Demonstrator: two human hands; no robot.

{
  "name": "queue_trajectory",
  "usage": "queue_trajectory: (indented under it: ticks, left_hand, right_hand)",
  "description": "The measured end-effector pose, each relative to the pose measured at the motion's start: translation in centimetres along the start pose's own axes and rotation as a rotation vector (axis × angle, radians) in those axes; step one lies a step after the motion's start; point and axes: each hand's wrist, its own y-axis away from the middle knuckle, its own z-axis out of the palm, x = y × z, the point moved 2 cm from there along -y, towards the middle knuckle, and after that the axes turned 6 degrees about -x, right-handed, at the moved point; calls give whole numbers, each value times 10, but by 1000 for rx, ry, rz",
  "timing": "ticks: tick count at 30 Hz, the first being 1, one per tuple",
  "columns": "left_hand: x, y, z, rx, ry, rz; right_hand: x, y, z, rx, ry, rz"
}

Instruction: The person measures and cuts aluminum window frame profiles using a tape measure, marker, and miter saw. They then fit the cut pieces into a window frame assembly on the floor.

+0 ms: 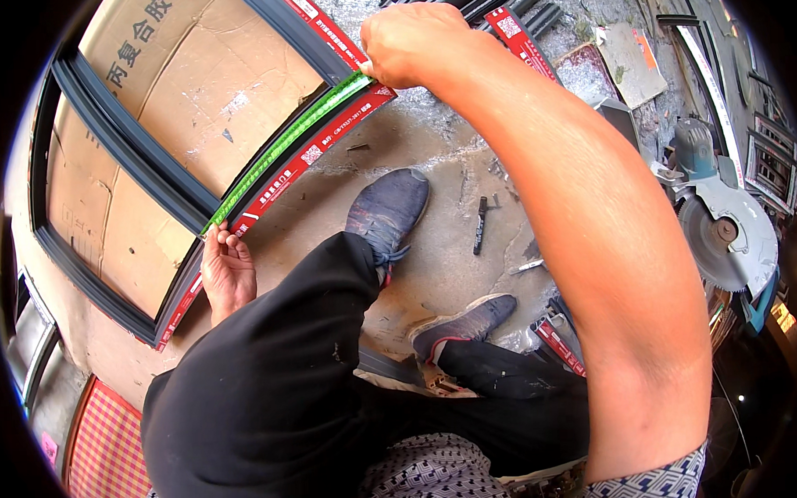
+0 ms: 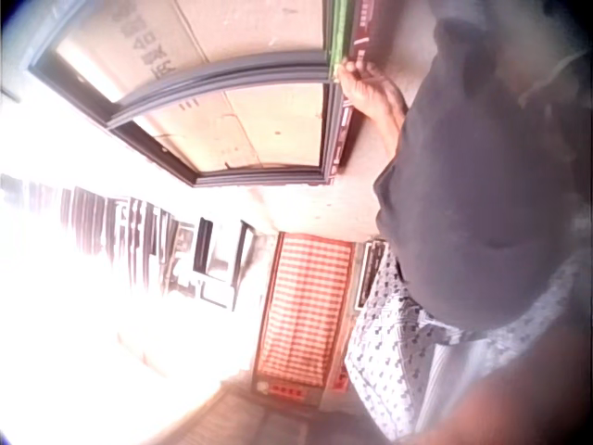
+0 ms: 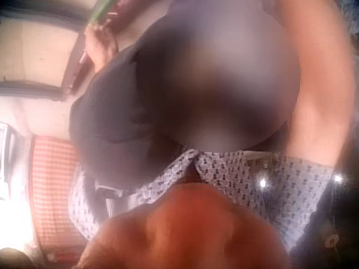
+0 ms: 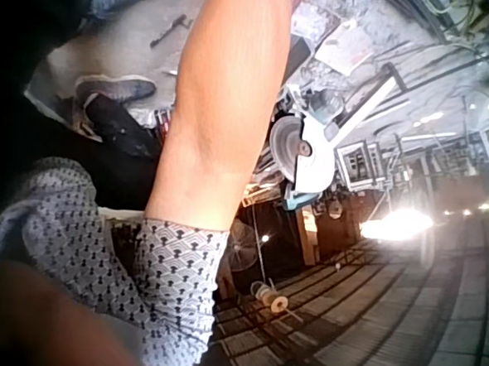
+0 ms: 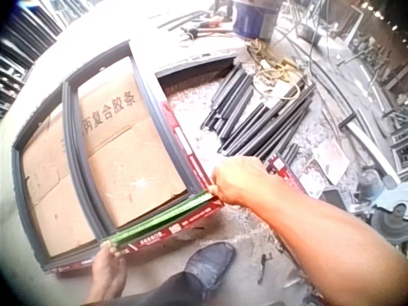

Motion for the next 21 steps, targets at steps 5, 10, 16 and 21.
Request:
queue_trajectory:
  ticks: [5, 10, 16, 21]
  left_hand:
    - [0, 1, 0, -2, -21, 12]
    - [0, 0, 1, 4, -20, 4]
    - [1, 1, 2, -10, -20, 13]
    - [0, 0, 1, 0, -21, 9]
  right_hand:
    - [1, 0, 2, 117, -6, -47]
    - [0, -2, 2, 118, 10, -33]
    - [-2, -1, -2, 91, 22, -20]
    - [-6, 1, -5, 40, 31, 0]
